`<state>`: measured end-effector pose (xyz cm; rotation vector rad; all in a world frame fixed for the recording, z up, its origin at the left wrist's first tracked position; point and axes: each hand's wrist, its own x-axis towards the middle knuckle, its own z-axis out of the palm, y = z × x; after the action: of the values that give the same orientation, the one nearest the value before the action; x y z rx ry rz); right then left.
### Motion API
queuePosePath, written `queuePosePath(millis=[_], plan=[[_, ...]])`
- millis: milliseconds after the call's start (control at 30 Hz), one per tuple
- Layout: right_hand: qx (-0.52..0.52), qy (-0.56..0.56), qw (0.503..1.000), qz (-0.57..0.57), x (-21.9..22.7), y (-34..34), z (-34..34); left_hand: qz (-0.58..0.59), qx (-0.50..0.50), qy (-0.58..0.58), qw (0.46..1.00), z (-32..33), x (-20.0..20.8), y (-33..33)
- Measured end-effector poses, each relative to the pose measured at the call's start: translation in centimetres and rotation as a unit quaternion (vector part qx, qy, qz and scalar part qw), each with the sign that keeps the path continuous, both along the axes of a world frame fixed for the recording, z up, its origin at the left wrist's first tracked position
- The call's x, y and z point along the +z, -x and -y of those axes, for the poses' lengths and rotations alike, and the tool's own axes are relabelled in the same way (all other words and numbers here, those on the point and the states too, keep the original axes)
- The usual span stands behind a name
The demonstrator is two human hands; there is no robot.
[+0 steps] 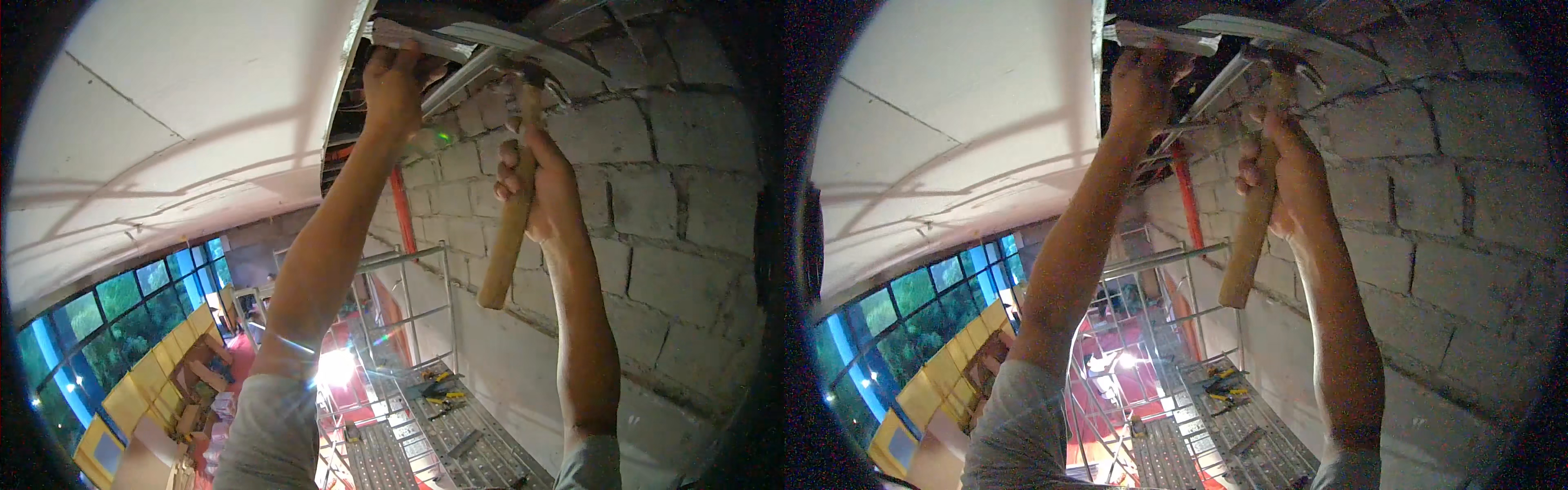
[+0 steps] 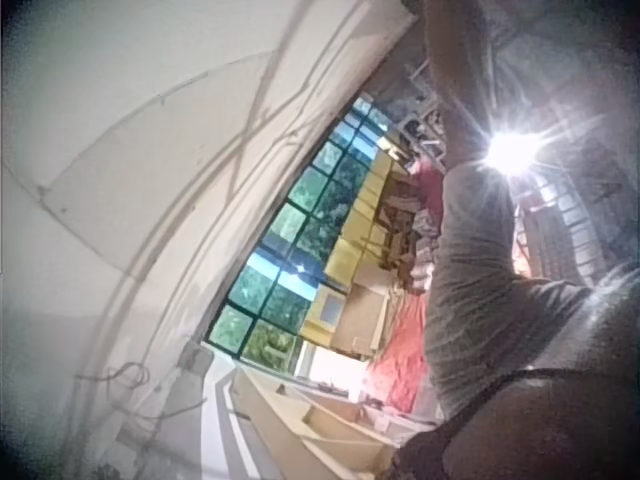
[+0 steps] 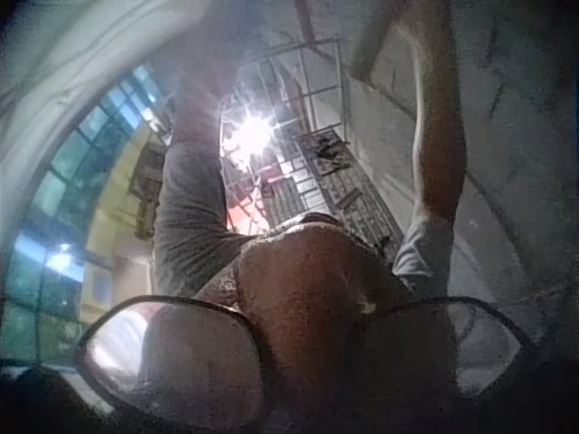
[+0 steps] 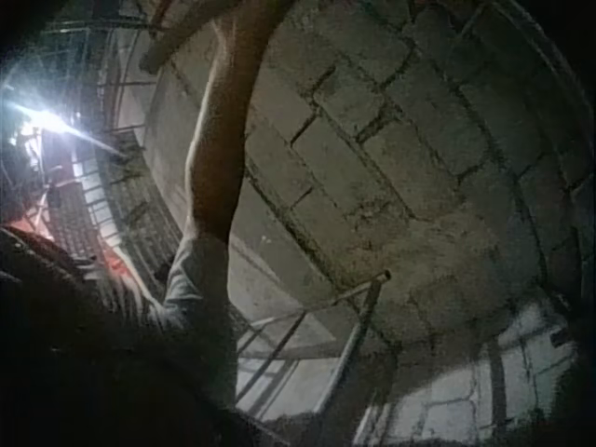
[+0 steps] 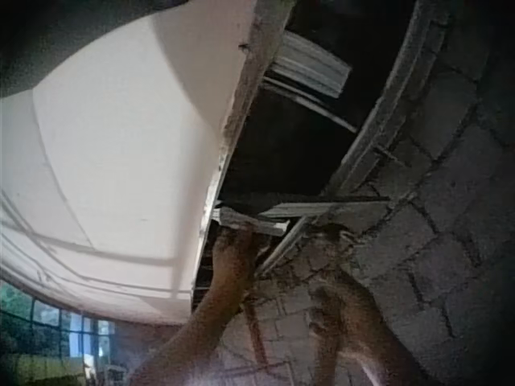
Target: The person positions metal ceiling grid components against a concrete block wall and uses a hammer to secure them in place while standing on scaffolding.
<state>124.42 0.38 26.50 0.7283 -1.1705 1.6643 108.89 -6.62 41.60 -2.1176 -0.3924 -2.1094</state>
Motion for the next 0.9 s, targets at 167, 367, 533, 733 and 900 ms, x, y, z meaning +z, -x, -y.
queuePosePath(millis=[167,367,533,733,900], plan=[[0.057,0.055,0.996,-0.026,2.1,1.1,-1.1,-0.075,0.014,-0.066,0.995,-0.5,0.8,1.6],[0.083,0.087,0.991,0.051,3.7,2.0,-2.1,-0.067,0.043,-0.05,0.996,0.4,0.6,0.4],[0.083,-0.063,0.994,-0.021,3.9,-0.4,-1.9,-0.136,0.228,-0.169,0.949,0.5,0.5,0.8],[-0.014,0.131,0.991,-0.004,4.7,0.9,-0.6,-0.066,0.15,-0.122,0.979,0.0,0.7,0.4],[0.016,-0.05,0.998,0.028,3.2,0.2,-2.0,-0.043,-0.005,-0.063,0.997,0.2,0.5,-0.4]])
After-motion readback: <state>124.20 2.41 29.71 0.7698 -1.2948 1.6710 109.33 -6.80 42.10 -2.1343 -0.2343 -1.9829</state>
